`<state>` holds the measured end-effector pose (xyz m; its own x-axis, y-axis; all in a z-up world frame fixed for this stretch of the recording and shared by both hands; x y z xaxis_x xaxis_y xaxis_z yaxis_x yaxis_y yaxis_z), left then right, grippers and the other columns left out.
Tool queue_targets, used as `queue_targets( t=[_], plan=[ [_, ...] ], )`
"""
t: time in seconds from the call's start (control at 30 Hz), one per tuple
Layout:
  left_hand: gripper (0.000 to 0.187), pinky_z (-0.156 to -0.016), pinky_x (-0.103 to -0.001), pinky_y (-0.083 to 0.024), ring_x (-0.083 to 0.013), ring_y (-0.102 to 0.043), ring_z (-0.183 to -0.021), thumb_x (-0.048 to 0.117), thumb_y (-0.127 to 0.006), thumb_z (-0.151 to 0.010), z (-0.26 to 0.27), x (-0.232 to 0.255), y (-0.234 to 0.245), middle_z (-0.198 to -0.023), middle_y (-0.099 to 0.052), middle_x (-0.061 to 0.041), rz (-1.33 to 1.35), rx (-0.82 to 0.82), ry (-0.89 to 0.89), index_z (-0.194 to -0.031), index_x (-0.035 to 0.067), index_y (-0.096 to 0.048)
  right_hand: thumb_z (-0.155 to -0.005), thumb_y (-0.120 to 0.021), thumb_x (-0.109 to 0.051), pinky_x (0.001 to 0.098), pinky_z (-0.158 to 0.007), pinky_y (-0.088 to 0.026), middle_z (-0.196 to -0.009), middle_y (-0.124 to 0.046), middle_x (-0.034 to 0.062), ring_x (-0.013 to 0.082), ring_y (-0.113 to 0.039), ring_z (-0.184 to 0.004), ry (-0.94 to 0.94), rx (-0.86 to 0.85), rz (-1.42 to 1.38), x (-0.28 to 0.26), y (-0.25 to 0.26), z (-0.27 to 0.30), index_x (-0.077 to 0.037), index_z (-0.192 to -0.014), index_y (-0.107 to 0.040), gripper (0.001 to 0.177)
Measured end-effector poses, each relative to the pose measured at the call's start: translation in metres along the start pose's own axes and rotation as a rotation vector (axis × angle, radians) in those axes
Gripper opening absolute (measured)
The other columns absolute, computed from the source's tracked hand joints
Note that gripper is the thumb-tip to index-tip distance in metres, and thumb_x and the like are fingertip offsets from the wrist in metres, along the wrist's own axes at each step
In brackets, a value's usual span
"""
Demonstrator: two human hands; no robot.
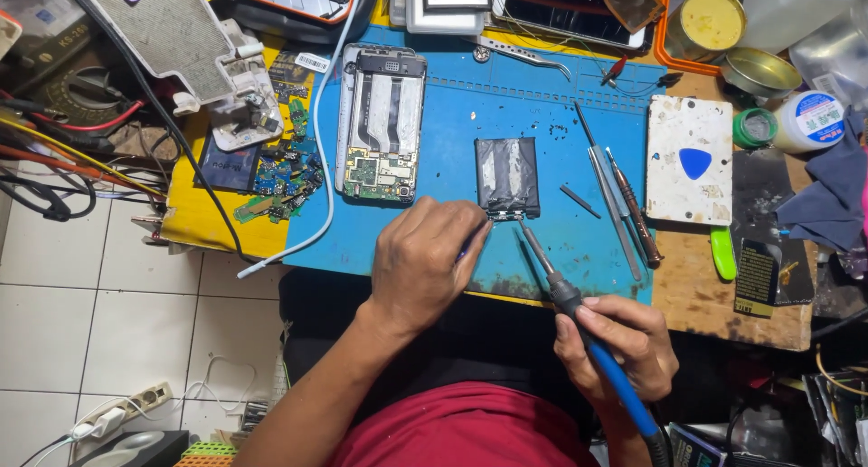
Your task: Soldering wires to a battery protection circuit and assembling the battery unit for a mobile device.
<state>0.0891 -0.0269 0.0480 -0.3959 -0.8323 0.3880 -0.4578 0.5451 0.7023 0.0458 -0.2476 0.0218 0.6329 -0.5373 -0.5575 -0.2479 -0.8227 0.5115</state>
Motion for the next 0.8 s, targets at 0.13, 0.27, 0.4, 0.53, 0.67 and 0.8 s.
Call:
queue_targets(
  t=[0.13, 0.27, 0.4, 0.53, 0.67, 0.8],
  plan=[
    [0.012, -0.061, -0.034, -0.046, -0.0216, -0.054, -0.072, 0.010, -0.076, -0.097, 0.002, 0.000, -0.002, -0.091, -0.067, -0.003, -0.033, 0.009, 0.002, -0.095, 0.008, -0.065, -0.090, -0.082, -0.009, 0.0323, -0.082, -0.065, -0.104, -0.067, 0.0200, 0.0240, -0.073, -0.087, -0.013, -0.008, 0.003, -0.001, -0.004, -0.001, -0.008, -0.106, -0.064, 0.024],
    [0.013, -0.058, -0.033, -0.045, -0.0210, -0.054, -0.072, 0.011, -0.077, -0.097, 0.005, -0.001, -0.003, -0.091, -0.067, -0.002, -0.065, 0.021, 0.010, -0.094, 0.009, -0.065, -0.091, -0.080, -0.007, 0.0317, -0.081, -0.065, -0.101, -0.067, 0.0203, 0.0237, -0.072, -0.086, 0.010, 0.007, -0.026, -0.002, -0.008, -0.002, -0.008, -0.105, -0.063, 0.022],
    [0.014, -0.054, -0.032, -0.044, -0.0202, -0.054, -0.072, 0.011, -0.078, -0.096, 0.007, -0.002, -0.005, -0.091, -0.066, -0.002, -0.076, 0.012, 0.012, -0.095, 0.009, -0.064, -0.092, -0.078, -0.007, 0.0335, -0.082, -0.065, -0.101, -0.067, 0.0202, 0.0254, -0.073, -0.087, 0.000, 0.018, -0.042, -0.001, -0.010, -0.001, -0.009, -0.105, -0.060, 0.023],
    [0.015, -0.053, -0.031, -0.044, -0.0198, -0.053, -0.072, 0.010, -0.079, -0.095, 0.007, -0.002, -0.004, -0.092, -0.067, -0.002, -0.064, 0.005, 0.008, -0.094, 0.009, -0.064, -0.092, -0.079, -0.008, 0.0334, -0.078, -0.065, -0.099, -0.068, 0.0210, 0.0257, -0.073, -0.083, 0.010, 0.053, -0.024, -0.003, -0.009, -0.003, -0.009, -0.104, -0.058, 0.024],
    [0.014, -0.053, -0.030, -0.044, -0.0195, -0.053, -0.073, 0.011, -0.077, -0.097, 0.006, -0.001, -0.004, -0.094, -0.067, -0.001, -0.072, -0.005, 0.002, -0.095, 0.009, -0.064, -0.091, -0.080, -0.009, 0.0326, -0.075, -0.065, -0.097, -0.069, 0.0207, 0.0254, -0.073, -0.082, 0.023, 0.062, -0.016, -0.003, -0.011, -0.002, -0.008, -0.101, -0.059, 0.024],
    [0.011, -0.054, -0.029, -0.045, -0.0193, -0.056, -0.075, 0.013, -0.077, -0.097, 0.005, -0.001, -0.004, -0.096, -0.069, -0.001, -0.077, 0.001, 0.009, -0.095, 0.010, -0.066, -0.090, -0.081, -0.010, 0.0319, -0.075, -0.064, -0.098, -0.069, 0.0192, 0.0242, -0.073, -0.083, 0.029, 0.065, -0.004, -0.001, -0.011, 0.000, -0.009, -0.101, -0.059, 0.024]
  ],
)
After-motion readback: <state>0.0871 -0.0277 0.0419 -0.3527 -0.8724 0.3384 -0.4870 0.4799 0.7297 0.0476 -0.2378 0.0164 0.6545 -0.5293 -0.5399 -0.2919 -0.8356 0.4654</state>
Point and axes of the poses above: each hand's wrist, its own z-axis away from the middle knuckle, its own y-axis out of the back of the hand, x = y × z, the point moved 7 cm from there along -z, towards the middle knuckle
